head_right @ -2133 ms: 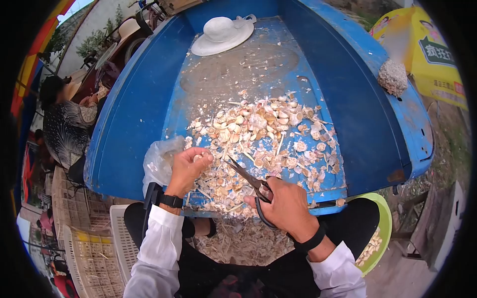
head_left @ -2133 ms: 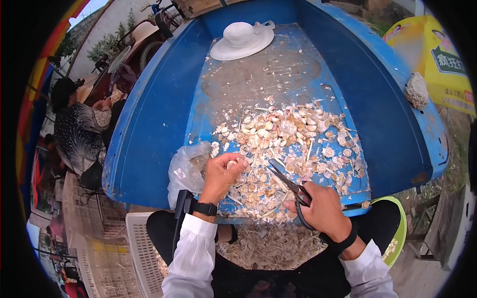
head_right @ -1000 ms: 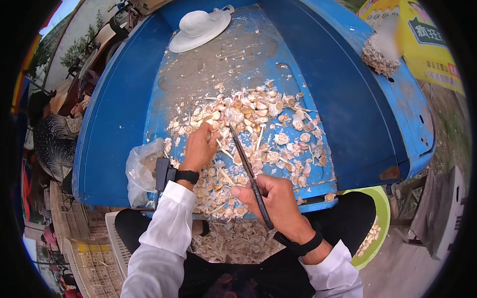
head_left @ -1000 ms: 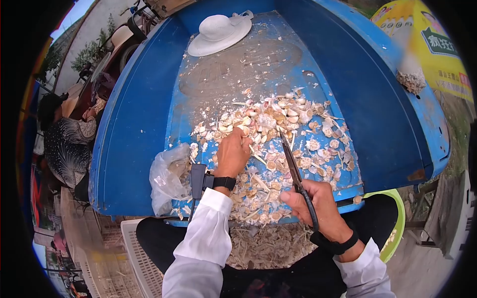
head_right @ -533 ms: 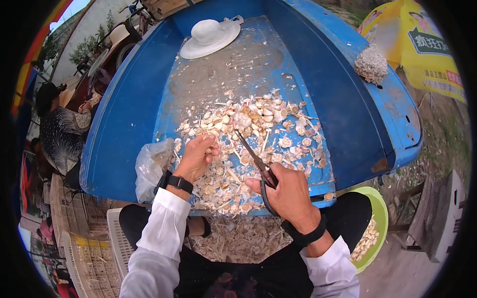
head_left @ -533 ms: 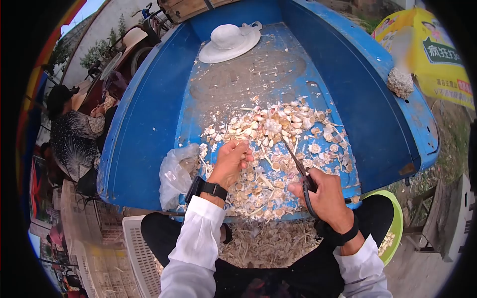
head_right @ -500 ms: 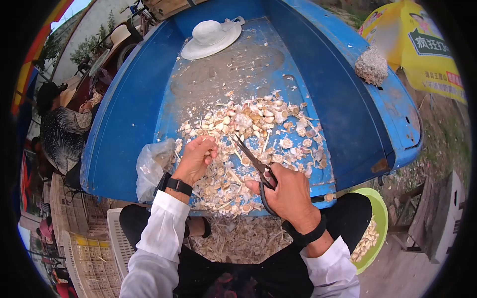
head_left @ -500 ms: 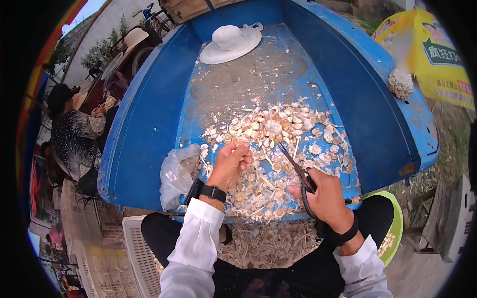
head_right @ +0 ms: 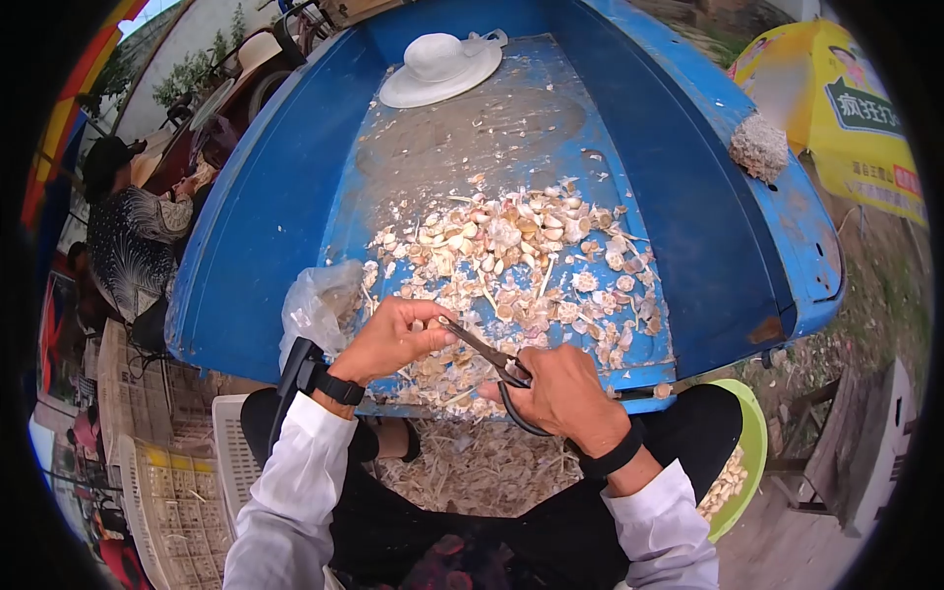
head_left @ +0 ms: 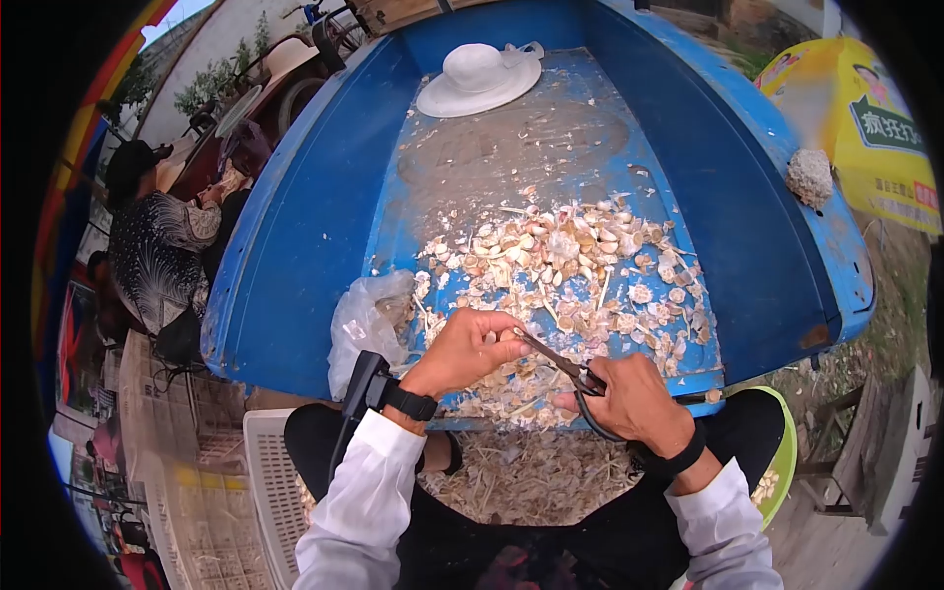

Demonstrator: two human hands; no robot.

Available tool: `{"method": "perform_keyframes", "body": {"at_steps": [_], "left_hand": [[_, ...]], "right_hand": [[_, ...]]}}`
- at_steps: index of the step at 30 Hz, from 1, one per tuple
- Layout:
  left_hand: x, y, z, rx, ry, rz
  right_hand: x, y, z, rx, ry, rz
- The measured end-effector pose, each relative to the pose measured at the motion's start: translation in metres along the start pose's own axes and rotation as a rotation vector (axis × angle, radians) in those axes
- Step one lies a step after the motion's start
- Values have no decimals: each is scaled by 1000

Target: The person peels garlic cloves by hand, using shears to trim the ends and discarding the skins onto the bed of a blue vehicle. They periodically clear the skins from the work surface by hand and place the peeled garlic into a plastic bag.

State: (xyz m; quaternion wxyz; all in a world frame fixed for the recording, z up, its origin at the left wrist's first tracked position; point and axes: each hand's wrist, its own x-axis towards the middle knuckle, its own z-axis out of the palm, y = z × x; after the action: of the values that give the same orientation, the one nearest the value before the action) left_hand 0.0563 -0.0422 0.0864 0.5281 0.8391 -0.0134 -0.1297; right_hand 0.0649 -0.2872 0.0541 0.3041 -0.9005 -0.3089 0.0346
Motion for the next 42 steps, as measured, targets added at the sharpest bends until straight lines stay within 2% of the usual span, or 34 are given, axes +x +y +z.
{"method": "perform_keyframes", "body": {"at_steps": [2, 3, 4, 5, 6, 7, 8, 10, 11, 13, 14, 16, 18, 20, 21, 22, 24, 25, 27, 28, 30, 31, 32, 33, 34, 36, 38, 42], "left_hand": [[-1, -8, 3, -67, -26, 38], [-1, -11, 3, -132, -51, 80], [-3, -11, 4, -127, -41, 79], [-4, -11, 5, -312, -28, 22], [-6, -11, 5, -495, -15, -34], [-3, -23, -1, -652, -1, -18], [2, -34, -10, -645, 2, -16], [11, -57, -32, -939, 280, 29], [18, -67, -48, -933, 282, 31], [40, -79, -80, -993, 609, -28], [52, -86, -90, -991, 611, -29], [78, -100, -103, -580, 804, -283], [96, -113, -104, -472, 763, -326], [109, -125, -97, 25, 743, -388], [110, -120, -90, 240, 812, -364], [113, -124, -87, 241, 805, -371], [115, -135, -87, 432, 826, -223], [115, -139, -87, 430, 829, -223], [111, -144, -85, 270, 821, -70], [102, -127, -79, 267, 821, -67], [76, -91, -71, -88, 632, -141], [64, -79, -65, -116, 575, -151], [51, -72, -61, -116, 575, -150], [38, -67, -56, -56, 409, -157], [26, -61, -48, -1, 239, -162], [2, -33, -12, 78, 195, -36], [-11, -24, 17, 159, 111, 4], [-20, -4, 52, 102, 28, 129]], "right_hand": [[0, 2, 6, 460, -252, 170], [-2, -3, 5, 460, -254, 168], [-4, -12, 3, 706, -278, 270], [-6, -20, 2, 953, -303, 372], [-6, -23, 0, 956, -308, 360], [-7, -23, -2, 1001, -218, 380], [-8, -22, -3, 1044, -125, 402], [-11, -16, -5, 1072, -100, 412], [-12, -17, -9, 1070, -85, 411], [-13, -15, -8, 1069, -63, 418], [-13, -15, -6, 1071, -65, 417], [-13, -12, -4, 1092, -105, 465], [-9, -12, -3, 1101, -116, 499], [-5, -15, -4, 1083, -125, 495], [-4, -15, 0, 1075, -108, 487], [-4, -13, 4, 1078, -111, 496], [-4, -13, 8, 994, -79, 387], [-3, -14, 7, 992, -81, 385], [-2, -17, -1, 963, -130, 437], [-2, -18, -5, 960, -127, 437], [-1, -22, -10, 872, -105, 469], [-1, -21, -9, 873, -104, 468], [-1, -16, -3, 665, 0, 349], [-1, -12, 1, 452, 101, 234], [1, -9, 6, 443, 101, 242], [12, -12, 12, 567, 133, 251], [15, -18, 8, 522, 100, 219], [12, -9, 23, 512, 90, 119]]}}
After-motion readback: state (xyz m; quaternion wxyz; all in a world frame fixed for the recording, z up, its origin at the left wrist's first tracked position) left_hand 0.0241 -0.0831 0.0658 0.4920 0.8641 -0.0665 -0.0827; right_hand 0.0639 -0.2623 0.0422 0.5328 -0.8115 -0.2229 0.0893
